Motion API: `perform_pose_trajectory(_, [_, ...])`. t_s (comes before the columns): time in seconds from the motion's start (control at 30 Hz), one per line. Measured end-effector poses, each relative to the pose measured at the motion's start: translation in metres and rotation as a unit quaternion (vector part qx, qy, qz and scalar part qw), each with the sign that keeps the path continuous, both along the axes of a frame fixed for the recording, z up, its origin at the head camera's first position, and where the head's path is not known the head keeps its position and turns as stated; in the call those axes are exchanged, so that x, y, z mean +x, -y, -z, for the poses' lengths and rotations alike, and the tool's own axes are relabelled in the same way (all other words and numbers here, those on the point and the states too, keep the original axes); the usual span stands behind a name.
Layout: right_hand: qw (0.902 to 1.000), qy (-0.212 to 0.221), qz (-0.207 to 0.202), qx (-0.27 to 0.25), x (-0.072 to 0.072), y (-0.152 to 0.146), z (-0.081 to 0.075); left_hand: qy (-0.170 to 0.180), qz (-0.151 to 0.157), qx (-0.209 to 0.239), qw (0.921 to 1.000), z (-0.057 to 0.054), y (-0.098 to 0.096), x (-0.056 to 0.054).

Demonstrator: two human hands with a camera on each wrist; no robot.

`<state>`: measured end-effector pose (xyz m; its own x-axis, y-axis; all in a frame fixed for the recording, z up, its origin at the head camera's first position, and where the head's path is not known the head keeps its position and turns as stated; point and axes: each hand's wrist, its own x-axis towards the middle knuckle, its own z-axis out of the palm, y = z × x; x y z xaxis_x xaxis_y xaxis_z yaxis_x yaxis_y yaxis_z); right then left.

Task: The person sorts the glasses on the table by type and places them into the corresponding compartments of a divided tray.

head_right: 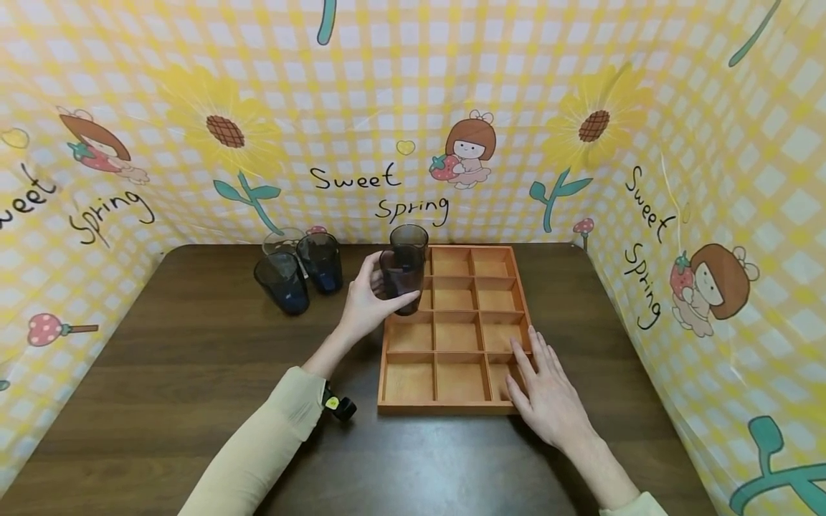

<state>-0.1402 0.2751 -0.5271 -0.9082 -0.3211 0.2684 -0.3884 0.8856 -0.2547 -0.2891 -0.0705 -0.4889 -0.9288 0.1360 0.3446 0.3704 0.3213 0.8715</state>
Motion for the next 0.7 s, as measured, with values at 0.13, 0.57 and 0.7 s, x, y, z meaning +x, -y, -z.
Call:
perform_pose_trajectory(0.13, [1.0,-0.005,-0.002,-0.001,0.001,-0.001,0.001,-0.008,-0.004,0.001,1.0,0.001,-0.002,-0.004])
perform_pose_trajectory(0.57, [1.0,-0.001,0.002,-0.002,0.0,-0.002,0.002,-0.003,-0.015,-0.016,0.9998,0.005,-0.006,-0.012])
perform_pose_trajectory(0.7, [1.0,-0.001,0.004,0.0,0.0,-0.002,0.002,-0.004,-0.021,-0.029,0.9993,0.007,-0.006,-0.012])
